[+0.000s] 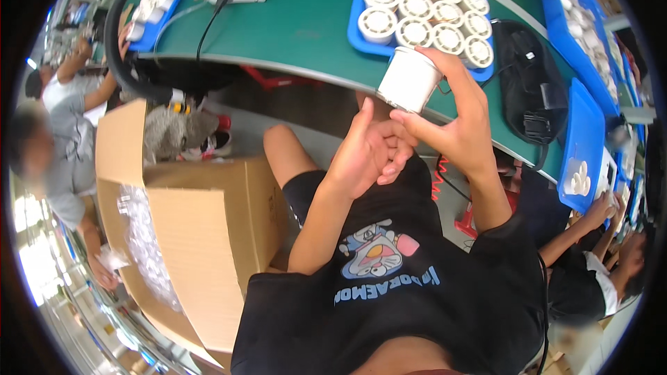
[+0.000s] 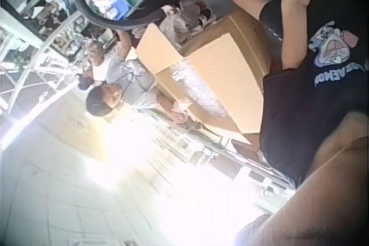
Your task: Manually assembling electronic components by fitting plastic covers and placing them into a shipping box.
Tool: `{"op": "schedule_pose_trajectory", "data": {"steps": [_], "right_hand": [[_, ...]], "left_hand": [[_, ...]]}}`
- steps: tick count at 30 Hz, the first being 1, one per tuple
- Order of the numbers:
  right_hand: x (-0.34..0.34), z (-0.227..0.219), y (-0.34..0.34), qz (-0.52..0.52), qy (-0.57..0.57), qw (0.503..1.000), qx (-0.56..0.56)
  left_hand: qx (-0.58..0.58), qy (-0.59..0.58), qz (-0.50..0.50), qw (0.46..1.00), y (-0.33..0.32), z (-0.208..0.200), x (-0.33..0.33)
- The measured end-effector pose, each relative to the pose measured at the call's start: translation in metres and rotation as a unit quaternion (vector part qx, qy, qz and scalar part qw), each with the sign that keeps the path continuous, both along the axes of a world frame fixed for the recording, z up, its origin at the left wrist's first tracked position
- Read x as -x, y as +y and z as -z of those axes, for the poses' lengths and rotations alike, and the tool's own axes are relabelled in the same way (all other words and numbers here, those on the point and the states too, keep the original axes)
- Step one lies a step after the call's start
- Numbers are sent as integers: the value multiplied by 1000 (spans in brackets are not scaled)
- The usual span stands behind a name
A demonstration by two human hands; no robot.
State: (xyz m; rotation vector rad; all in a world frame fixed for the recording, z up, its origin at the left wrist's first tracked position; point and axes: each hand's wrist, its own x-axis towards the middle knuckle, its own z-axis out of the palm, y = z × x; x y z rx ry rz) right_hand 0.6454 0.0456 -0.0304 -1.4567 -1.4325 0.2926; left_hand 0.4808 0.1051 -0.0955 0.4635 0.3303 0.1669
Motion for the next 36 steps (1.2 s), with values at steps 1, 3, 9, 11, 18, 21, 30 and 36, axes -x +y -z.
{"op": "schedule_pose_trajectory", "data": {"steps": [1,3,9,11,18,21,30,36], "right_hand": [[-10,-7,5,14,-40,999,-25],[-28,-19,11,63,-77,994,-42],[-80,-42,43,165,-147,972,-78],[-96,-44,60,183,-177,962,-99],[-239,-24,178,241,-163,956,-39],[-314,22,238,377,-299,876,34],[-334,54,284,379,-306,825,285],[-238,29,277,164,-384,895,157]], "left_hand": [[-10,-4,13,1000,1,2,-2],[-13,41,-8,999,4,16,-5],[-2,165,-59,985,4,61,14],[-9,184,-73,980,3,71,30],[-28,272,-161,948,-9,95,97],[-53,312,-193,929,-18,88,114],[-117,361,-278,883,-52,70,142],[-188,427,-240,851,-74,42,149]]}}
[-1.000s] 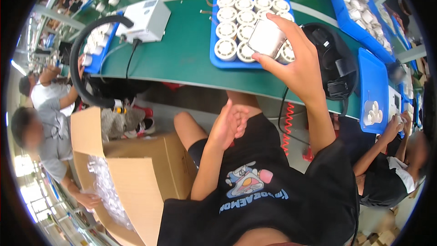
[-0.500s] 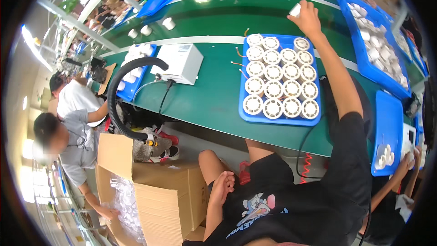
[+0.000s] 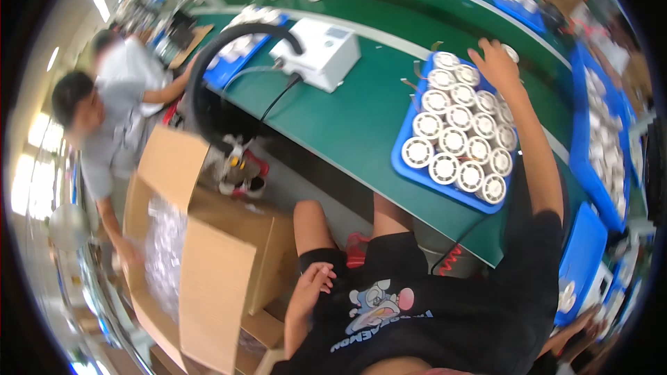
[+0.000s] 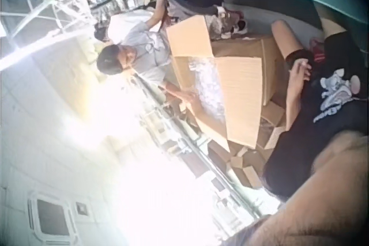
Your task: Manually assembling electronic components by fitting plastic covers and placing them into a shipping box.
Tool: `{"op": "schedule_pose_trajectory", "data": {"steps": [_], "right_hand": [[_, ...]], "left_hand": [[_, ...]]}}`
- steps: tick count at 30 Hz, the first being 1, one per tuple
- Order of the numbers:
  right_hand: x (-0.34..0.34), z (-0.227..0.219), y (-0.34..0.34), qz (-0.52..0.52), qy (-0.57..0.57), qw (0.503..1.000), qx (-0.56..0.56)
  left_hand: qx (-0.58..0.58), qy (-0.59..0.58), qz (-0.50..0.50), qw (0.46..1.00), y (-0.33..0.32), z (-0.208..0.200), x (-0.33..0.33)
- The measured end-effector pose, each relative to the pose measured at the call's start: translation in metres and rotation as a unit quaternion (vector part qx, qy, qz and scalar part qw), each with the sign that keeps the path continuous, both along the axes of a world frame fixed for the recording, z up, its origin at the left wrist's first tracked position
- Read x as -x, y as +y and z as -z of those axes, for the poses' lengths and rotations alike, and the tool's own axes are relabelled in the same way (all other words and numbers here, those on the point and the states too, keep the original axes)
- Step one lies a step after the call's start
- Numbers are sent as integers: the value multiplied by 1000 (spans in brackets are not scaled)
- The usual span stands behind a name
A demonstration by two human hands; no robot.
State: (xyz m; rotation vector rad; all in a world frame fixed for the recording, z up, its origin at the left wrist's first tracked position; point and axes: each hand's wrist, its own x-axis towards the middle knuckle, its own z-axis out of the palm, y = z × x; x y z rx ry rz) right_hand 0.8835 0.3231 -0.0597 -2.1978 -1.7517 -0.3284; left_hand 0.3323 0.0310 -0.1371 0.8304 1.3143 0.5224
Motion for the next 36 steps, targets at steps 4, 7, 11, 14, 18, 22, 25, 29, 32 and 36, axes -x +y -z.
{"op": "schedule_pose_trajectory", "data": {"steps": [4,7,11,14,18,22,25,29,32,36], "right_hand": [[-33,45,0,-121,194,968,104],[-109,63,6,-130,180,969,106],[-78,72,28,-109,150,977,104],[-86,50,24,4,111,982,151],[-54,10,-8,78,51,995,23],[-16,-41,-46,40,-87,962,-257],[68,-69,-74,-91,108,957,-252],[224,-10,-103,-257,583,769,-62],[370,47,-108,-220,872,424,109],[462,203,-35,-68,968,195,139]], "left_hand": [[-167,87,144,971,7,-47,9],[-228,92,183,952,12,-118,25],[-275,171,51,945,-34,-163,87],[-311,254,-132,906,-43,-166,133],[-334,510,-144,779,0,-176,218],[-455,631,84,623,56,-116,325],[-429,625,161,631,79,-94,346],[-377,645,188,638,83,-101,341],[-416,610,112,665,64,-104,345],[-418,476,-121,764,49,-144,308]]}}
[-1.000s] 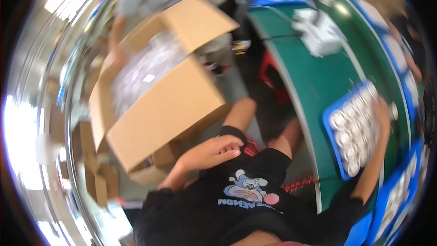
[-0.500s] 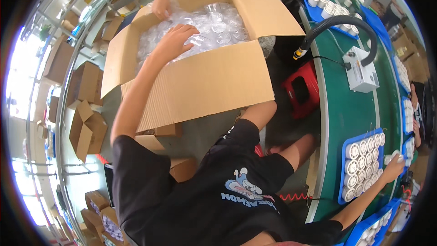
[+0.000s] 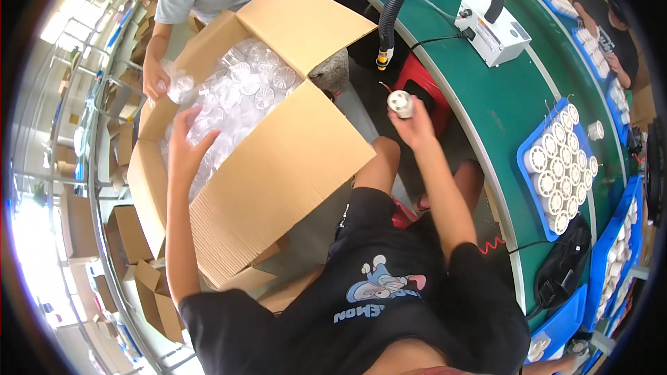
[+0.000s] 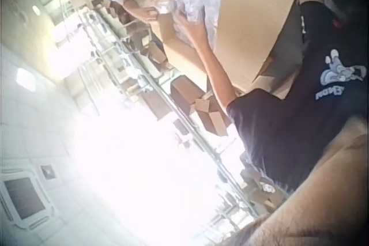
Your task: Manually assembling electronic components by fitting plastic covers and placing them into a shipping box.
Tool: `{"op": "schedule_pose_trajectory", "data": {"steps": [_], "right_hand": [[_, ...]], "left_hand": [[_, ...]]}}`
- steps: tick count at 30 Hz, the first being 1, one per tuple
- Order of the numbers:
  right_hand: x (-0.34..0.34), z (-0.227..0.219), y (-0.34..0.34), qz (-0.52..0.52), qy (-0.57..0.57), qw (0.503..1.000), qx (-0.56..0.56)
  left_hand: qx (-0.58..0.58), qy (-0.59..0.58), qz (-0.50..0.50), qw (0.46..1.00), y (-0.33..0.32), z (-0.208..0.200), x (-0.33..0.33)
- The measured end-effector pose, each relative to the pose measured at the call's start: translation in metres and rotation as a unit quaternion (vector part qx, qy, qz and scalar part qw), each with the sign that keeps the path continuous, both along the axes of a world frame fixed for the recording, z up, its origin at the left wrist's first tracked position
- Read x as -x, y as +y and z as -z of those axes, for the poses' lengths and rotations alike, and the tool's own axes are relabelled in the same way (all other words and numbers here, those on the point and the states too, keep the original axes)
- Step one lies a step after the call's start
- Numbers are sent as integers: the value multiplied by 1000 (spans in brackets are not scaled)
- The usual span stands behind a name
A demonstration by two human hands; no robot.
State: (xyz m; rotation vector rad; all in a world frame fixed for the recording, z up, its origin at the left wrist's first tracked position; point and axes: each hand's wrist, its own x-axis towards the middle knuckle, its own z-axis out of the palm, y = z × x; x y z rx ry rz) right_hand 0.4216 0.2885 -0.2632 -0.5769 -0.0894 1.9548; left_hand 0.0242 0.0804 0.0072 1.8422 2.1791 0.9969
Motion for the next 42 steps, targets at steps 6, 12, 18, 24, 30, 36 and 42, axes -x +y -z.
{"op": "schedule_pose_trajectory", "data": {"steps": [6,12,18,24,30,36,42], "right_hand": [[79,31,44,3,135,987,82],[59,4,45,15,197,980,26],[-56,27,-77,29,-60,997,32],[-128,3,-192,-39,-117,992,36],[-151,-27,-232,-45,-268,962,35],[-134,-103,-191,28,-754,572,-322],[-113,-137,-165,-12,-715,568,-408]], "left_hand": [[-56,-270,97,956,-131,-50,-93],[225,-619,203,725,-127,65,-210],[72,-500,82,859,53,238,-280],[-159,-421,45,892,214,258,-257],[-158,-386,103,903,231,254,-267],[72,-159,313,934,136,216,-261],[80,-123,344,927,69,173,-275]]}}
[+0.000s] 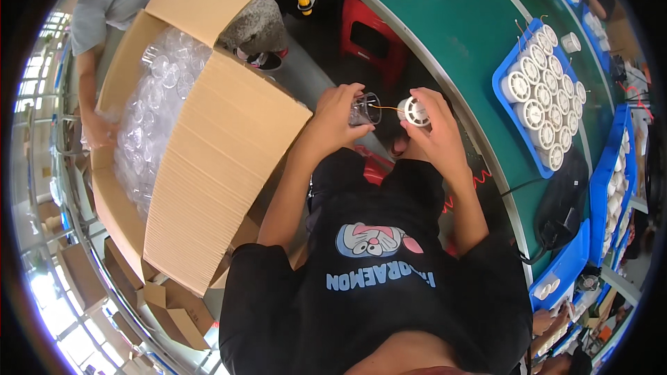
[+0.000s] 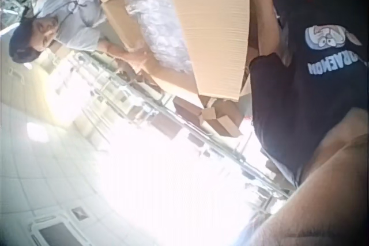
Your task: Manually assembling electronic components by fitting plastic covers and placing them into a shipping box.
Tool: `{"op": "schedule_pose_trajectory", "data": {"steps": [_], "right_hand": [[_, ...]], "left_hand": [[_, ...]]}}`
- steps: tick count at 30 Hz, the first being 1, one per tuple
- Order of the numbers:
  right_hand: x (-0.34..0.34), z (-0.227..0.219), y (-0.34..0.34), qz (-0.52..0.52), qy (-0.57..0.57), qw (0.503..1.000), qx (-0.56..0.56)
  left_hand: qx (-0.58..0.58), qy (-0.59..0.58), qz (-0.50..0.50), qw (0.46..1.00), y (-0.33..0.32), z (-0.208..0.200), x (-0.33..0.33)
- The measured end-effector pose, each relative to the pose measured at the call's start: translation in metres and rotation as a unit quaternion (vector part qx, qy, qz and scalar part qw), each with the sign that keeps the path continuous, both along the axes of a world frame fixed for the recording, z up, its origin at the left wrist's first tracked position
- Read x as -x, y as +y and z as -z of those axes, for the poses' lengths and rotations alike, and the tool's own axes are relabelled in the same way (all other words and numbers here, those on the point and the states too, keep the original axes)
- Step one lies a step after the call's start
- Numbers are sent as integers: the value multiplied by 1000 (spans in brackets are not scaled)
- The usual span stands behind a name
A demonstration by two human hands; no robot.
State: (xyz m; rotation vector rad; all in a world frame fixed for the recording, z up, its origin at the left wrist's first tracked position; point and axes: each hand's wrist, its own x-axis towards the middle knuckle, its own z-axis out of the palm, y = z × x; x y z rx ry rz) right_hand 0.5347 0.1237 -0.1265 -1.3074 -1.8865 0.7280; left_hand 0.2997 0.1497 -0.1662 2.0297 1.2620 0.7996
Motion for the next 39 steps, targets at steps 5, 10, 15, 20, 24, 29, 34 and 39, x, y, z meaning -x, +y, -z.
{"op": "schedule_pose_trajectory", "data": {"steps": [5,10,15,20,24,29,34,39], "right_hand": [[8,1,-16,4,73,997,14],[4,7,-31,25,212,974,76],[-2,2,-39,9,378,905,197],[-5,4,-49,-3,421,887,191],[-6,8,-54,7,442,870,217],[2,7,-59,-4,442,868,226],[1,17,-61,-18,459,863,211],[6,23,-67,-19,491,844,217]], "left_hand": [[-15,-20,13,1000,-22,-18,-17],[4,-63,21,998,-37,-15,-27],[8,-103,-17,995,-53,-31,-28],[-52,-67,-16,996,-60,-40,-30],[-90,-63,4,994,-61,-37,-33],[-73,-49,30,996,-66,-31,-37],[-42,-69,38,996,-73,-37,-36],[6,-143,-10,990,-85,-19,-40]]}}
